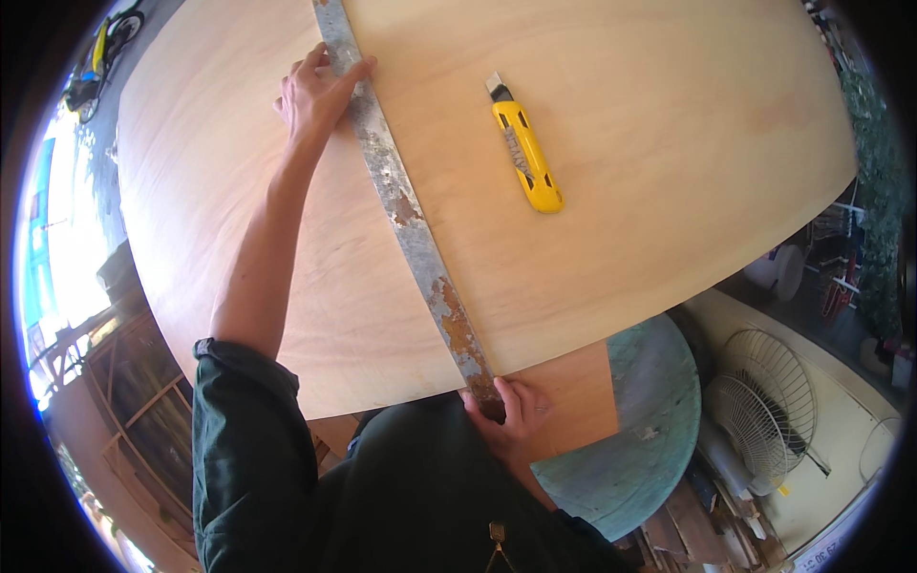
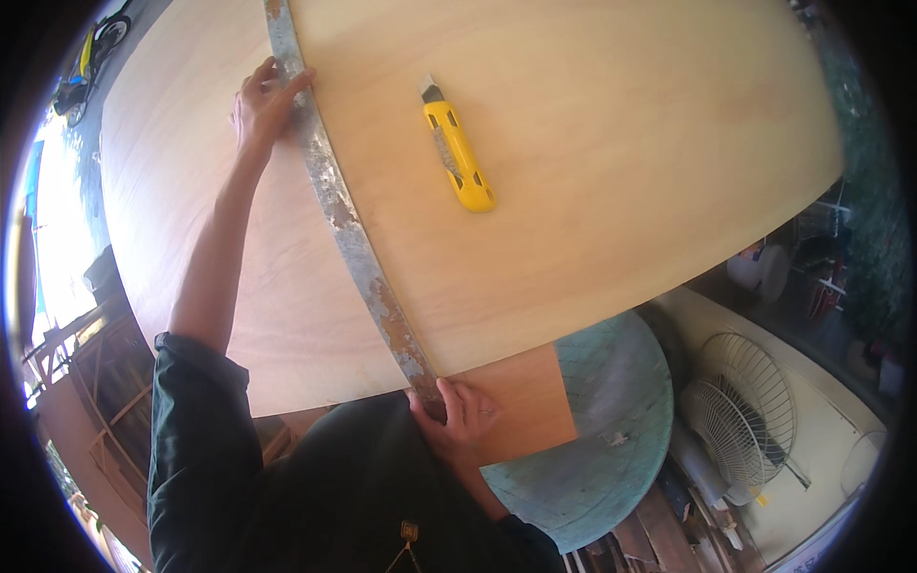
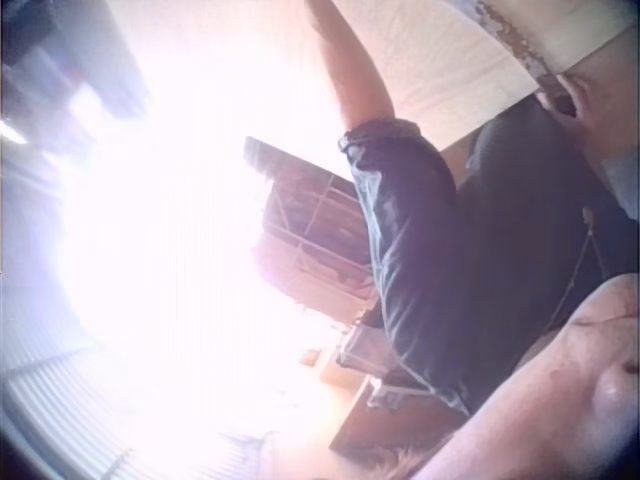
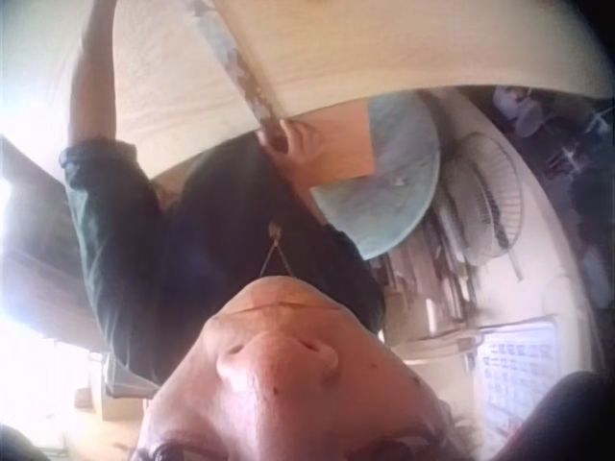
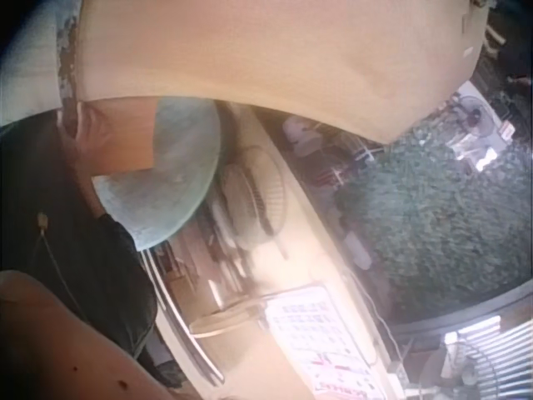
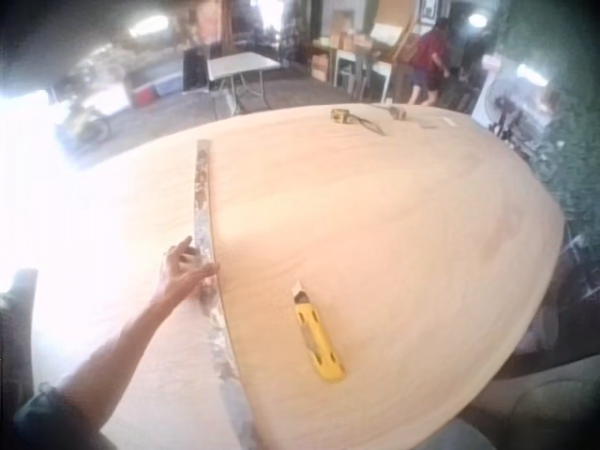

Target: The person measures and marks a large sheet of plywood with a tape measure and pencil. They then use a metal straightedge and a utility knife to score and cut the plywood into smaller rectangular pieces, separating the cut sections and moving them aside.

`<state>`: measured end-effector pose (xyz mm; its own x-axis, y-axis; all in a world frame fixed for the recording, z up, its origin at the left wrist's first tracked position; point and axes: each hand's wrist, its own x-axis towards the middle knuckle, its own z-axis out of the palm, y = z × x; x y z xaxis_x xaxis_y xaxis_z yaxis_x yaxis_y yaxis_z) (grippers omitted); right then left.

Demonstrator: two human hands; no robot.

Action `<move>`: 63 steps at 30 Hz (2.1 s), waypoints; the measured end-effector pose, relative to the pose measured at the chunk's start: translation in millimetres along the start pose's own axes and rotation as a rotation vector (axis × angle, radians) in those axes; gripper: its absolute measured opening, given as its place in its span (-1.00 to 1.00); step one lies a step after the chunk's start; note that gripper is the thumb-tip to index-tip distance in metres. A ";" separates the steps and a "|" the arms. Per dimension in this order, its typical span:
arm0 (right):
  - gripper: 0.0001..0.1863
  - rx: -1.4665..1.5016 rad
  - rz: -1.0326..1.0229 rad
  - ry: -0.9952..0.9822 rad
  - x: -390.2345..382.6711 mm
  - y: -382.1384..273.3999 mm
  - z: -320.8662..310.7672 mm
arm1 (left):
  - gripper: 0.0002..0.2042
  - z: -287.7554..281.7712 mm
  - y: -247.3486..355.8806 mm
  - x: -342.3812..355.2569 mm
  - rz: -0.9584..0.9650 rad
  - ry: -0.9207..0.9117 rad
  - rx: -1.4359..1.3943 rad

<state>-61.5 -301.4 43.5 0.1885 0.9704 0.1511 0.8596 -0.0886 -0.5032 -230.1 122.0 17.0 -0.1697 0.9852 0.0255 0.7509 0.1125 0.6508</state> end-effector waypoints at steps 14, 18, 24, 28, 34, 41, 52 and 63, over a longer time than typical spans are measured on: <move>-0.47 0.173 0.265 -0.035 32.8 -11.6 -20.0 | -0.16 -46.5 65.7 -81.7 0.492 -0.724 0.815; -0.38 -0.026 0.036 0.099 148.6 17.7 -3.9 | -0.32 -43.6 68.4 -77.7 0.494 -0.761 0.896; -0.41 -0.357 -0.037 -0.167 261.8 11.1 26.2 | -0.39 -47.3 63.8 -78.3 0.522 -0.709 0.818; -0.51 0.289 0.006 -0.099 293.7 3.6 34.1 | -0.39 -41.4 58.6 -82.4 0.542 -0.665 0.863; -0.58 0.469 -0.037 -0.116 363.1 -46.6 98.9 | -0.42 -36.2 53.4 -83.4 0.592 -0.560 0.891; -0.56 0.389 -0.115 -0.085 374.3 -61.0 114.7 | -0.42 -41.8 54.4 -80.5 0.566 -0.627 0.806; -0.56 0.296 -0.116 -0.127 375.3 -71.4 109.4 | -0.34 -40.1 55.3 -82.4 0.547 -0.619 0.855; -0.56 0.208 -0.094 -0.167 378.0 -88.2 102.0 | -0.21 -42.3 59.1 -78.1 0.506 -0.719 0.805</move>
<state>-114.5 96.1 58.3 0.0166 0.9973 0.0721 0.7507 0.0353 -0.6597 -199.5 46.3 85.5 0.4645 0.7591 -0.4561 0.8580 -0.5133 0.0196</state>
